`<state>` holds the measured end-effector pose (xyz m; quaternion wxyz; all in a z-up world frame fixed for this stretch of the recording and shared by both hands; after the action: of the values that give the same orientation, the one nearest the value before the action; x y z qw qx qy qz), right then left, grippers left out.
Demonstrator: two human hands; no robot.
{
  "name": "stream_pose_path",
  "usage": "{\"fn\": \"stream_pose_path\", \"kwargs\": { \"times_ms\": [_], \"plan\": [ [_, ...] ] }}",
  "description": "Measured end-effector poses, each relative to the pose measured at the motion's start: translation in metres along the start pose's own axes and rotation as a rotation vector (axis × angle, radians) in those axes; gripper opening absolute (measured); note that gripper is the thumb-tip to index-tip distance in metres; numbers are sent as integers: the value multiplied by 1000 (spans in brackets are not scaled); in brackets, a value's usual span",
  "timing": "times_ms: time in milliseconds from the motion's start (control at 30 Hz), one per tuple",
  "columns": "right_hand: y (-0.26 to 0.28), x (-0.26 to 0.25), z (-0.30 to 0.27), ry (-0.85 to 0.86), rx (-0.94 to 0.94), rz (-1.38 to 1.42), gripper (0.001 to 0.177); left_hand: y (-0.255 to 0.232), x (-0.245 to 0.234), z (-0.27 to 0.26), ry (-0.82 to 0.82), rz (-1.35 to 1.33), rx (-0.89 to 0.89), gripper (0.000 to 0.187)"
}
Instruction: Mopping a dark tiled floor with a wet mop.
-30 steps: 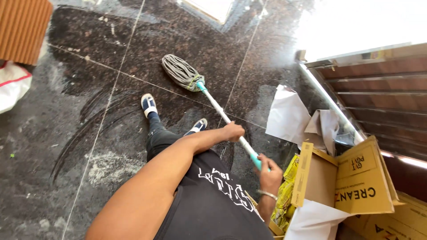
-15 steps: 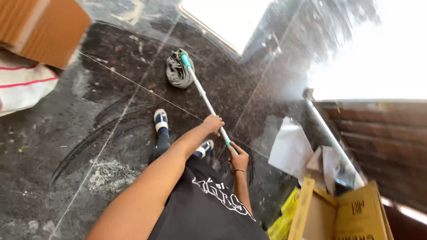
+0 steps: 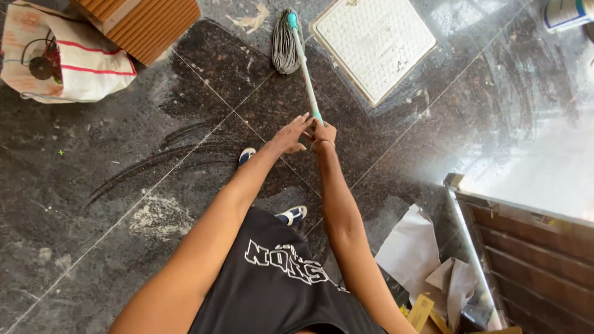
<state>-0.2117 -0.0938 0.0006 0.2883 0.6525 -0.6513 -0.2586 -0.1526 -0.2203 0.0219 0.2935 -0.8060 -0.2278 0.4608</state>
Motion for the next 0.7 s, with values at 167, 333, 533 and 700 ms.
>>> {"fn": "stream_pose_path", "kwargs": {
  "times_ms": [167, 333, 533, 700],
  "plan": [
    [-87, -118, -65, 70, -33, -263, 39, -50, 83, -18, 115, 167, 261, 108],
    [-146, -206, -274, 49, 84, -90, 39, -113, 213, -60, 357, 374, 488, 94],
    [-366, -381, -444, 177, -264, -405, 49, -145, 350, -104, 791, 465, 771, 31],
    [-382, -428, -532, 291, -325, -357, 59, -120, 399, -111, 931, 490, 927, 30]
  ]
}}
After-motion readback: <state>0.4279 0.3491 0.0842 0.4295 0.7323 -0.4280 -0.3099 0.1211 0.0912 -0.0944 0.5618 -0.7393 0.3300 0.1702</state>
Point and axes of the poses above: each hand's wrist, its own z-axis towards the middle knuckle, its own x-axis out of the palm, y = z × x, the point moved 6 cm from there along z, towards the middle knuckle, and after that the axes turned 9 degrees about y, right-handed, at the moved point
